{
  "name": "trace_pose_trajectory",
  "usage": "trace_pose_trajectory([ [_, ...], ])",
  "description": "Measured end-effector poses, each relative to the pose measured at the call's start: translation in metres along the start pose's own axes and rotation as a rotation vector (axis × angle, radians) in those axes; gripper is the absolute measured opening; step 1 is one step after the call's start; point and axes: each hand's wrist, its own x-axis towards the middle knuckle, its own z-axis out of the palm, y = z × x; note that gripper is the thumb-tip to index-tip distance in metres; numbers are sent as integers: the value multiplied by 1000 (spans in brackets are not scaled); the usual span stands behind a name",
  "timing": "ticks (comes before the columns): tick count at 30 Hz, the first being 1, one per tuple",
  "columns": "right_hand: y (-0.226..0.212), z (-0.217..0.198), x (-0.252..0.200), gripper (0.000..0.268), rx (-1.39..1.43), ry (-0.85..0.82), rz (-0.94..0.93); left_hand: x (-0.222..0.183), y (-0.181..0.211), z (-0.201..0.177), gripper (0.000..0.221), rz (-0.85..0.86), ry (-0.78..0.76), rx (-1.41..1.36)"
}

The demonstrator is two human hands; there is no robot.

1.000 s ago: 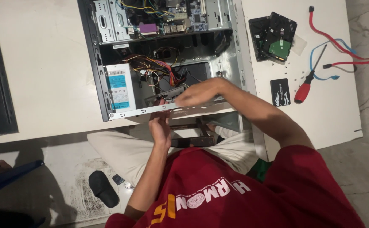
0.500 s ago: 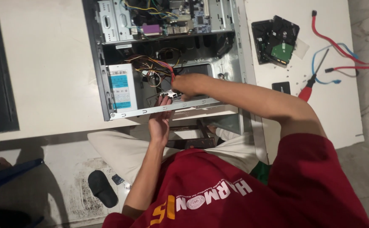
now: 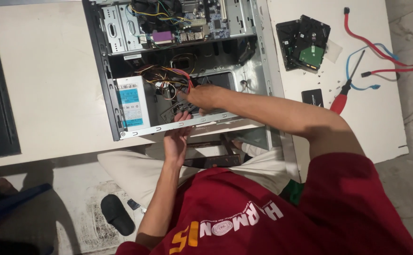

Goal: Mounting a motherboard into a computer case and organizing internal power and data cables.

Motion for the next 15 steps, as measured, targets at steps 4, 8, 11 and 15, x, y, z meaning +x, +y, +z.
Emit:
trace_pose_trajectory([
  [4, 29, 53, 32, 37, -109, 59, -30, 2, -5, -6, 38, 0, -2, 63],
  [8, 33, 49, 33, 23, -9, 40, -25, 4, -5, -11, 32, -1, 1, 84],
  [11, 30, 25, 17, 16, 197, 22, -36, 19, -21, -37, 29, -29, -4, 50],
  [15, 30, 11, 5, 7, 288, 36, 41, 43, -69, -106, 20, -66, 187, 144],
])
